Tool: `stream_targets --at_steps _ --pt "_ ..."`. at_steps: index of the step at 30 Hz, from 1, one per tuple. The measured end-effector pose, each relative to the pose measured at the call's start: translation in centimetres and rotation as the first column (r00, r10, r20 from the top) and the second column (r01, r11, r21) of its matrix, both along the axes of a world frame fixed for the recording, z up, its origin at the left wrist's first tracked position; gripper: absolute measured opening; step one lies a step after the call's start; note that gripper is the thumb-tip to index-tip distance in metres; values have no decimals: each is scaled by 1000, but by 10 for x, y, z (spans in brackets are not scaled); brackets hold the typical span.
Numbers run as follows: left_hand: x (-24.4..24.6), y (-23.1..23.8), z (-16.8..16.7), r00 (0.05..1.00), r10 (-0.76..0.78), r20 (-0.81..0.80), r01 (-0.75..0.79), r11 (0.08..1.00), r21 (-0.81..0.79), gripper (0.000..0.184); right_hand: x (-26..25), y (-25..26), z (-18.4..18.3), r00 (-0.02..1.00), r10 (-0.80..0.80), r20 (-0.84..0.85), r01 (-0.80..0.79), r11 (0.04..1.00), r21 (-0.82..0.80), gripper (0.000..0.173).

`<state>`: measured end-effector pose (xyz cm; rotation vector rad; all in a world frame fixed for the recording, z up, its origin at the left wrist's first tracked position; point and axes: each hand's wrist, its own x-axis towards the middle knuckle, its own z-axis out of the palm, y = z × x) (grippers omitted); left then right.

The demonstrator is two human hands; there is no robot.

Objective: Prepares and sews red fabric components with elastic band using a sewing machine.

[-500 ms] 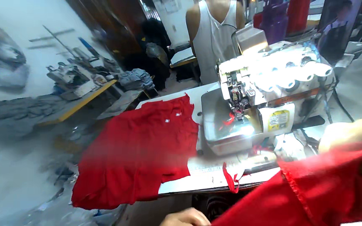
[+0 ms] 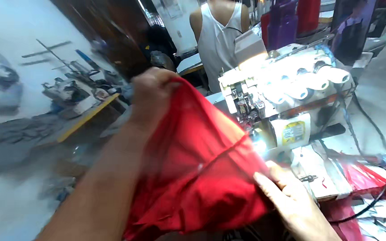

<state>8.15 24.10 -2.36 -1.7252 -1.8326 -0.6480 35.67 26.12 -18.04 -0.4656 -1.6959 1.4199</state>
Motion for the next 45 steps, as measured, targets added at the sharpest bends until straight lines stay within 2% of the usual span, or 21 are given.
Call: stream_targets --at_steps 3,5,7,8,9,10,12,15,18,22,25,28,32,38,42,45 --pt "13 40 -52 989 40 143 -17 987 -160 20 1 11 -22 990 -63 128 76 993 -94 25" --pt "21 47 -78 969 78 233 -16 967 -255 24 6 17 -24 976 -64 210 89 989 -114 24" --pt "33 35 -92 958 50 282 15 974 -224 26 12 21 -19 958 -20 287 66 986 -152 24" --pt "31 23 -100 970 -50 237 89 983 -159 24 13 22 -19 955 3 295 51 983 -174 23" --pt "20 11 -111 967 -214 137 228 969 -93 24 13 23 -19 959 20 283 37 980 -194 22" --pt "4 9 -127 913 -408 4 408 913 5 27 12 23 -21 968 32 250 21 978 -207 22" --pt "60 -14 -116 945 -213 249 261 949 -175 24 11 24 -26 986 52 158 -17 976 -216 20" --pt "87 -21 -116 955 -96 282 174 948 -266 25 15 20 -30 987 105 120 -79 976 -203 19" --pt "88 -21 -111 948 -115 296 201 938 -283 21 32 16 -24 962 229 146 -196 958 -210 24" --pt "95 -17 -109 967 -115 229 187 928 -322 36 40 20 -31 960 275 45 -251 923 -292 14" --pt "87 -8 -118 968 -123 216 186 935 -300 40 35 28 -33 949 305 -76 -312 888 -338 13" --pt "78 1 -118 962 -140 236 210 930 -303 41 27 32 -32 964 247 -103 -267 917 -297 15" --pt "69 15 -112 956 -125 266 220 904 -367 42 18 37 -31 987 155 -46 -161 951 -263 21" --pt "47 22 -119 941 -227 249 306 885 -352 41 15 37 -33 985 157 -74 -172 945 -279 18" --pt "56 17 -120 927 -229 299 310 915 -260 40 24 35 -34 961 271 -59 -277 949 -150 24" --pt "67 -8 -124 945 -226 237 264 953 -145 44 31 27 -32 901 430 -52 -433 899 -72 22"
